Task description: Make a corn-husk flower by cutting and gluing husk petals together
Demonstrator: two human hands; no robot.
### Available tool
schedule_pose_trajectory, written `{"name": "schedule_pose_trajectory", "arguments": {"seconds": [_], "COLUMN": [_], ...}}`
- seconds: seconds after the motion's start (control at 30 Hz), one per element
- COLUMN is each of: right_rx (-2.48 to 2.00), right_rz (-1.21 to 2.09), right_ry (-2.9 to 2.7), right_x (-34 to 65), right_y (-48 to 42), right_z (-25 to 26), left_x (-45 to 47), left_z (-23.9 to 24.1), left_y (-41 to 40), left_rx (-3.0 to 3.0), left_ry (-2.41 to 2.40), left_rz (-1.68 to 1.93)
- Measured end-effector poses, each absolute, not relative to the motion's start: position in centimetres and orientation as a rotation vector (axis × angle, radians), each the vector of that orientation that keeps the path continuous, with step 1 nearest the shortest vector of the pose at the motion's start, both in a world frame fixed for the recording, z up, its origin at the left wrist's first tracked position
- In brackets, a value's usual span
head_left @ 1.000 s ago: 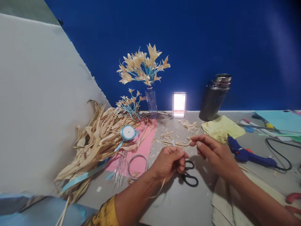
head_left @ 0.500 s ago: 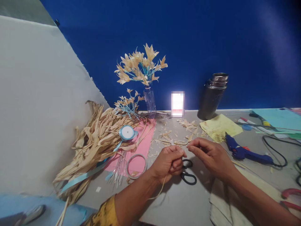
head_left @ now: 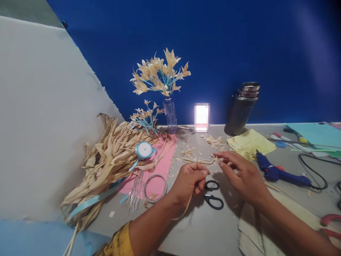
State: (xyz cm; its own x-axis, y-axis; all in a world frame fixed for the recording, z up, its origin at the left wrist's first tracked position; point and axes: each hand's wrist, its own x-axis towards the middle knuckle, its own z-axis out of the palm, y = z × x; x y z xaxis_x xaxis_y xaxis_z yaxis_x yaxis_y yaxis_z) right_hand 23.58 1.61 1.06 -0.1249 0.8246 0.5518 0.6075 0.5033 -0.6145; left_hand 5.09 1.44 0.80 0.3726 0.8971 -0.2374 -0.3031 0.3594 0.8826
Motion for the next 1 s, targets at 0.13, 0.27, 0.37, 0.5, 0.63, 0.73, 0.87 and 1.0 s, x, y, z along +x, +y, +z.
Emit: {"name": "schedule_pose_trajectory", "arguments": {"seconds": [0.13,0.27,0.37,0.5,0.63,0.73,0.87,1.0], "right_rx": [-0.96,-0.946,-0.963,-0.973,-0.993,-1.013,-0.983,-0.915], "right_rz": [-0.011,-0.136,-0.186,-0.196,-0.216,-0.178,-0.092,-0.175], "right_ry": [-2.048,-2.187,-2.242,-2.288,-2.259,-2.237,-2.165,-1.957], "right_x": [23.5,23.6,23.8,23.8,23.3,23.0,23.3,24.0], "right_y": [1.4,1.2,1.2,1.2,1.1,1.1,1.5,1.4], "right_z": [0.8,1.0,1.2,1.1,0.8,0.6,1.0,2.1], "left_x": [5.3,5.4,5.3,5.4,5.6,5.6,5.5,5.5], "left_z": [0.9,0.9,0.9,1.0,1.0,0.8,0.6,0.7], "left_y": [1.2,1.1,1.1,1.0,0.8,1.0,1.4,1.3], "left_rx": [0.992,1.076,1.13,1.161,1.169,1.131,1.05,0.97], "left_ry": [0.987,1.069,1.109,1.112,1.128,1.104,1.033,1.031], "left_rz": [0.923,0.933,0.905,0.889,0.896,0.869,0.868,0.952]}}
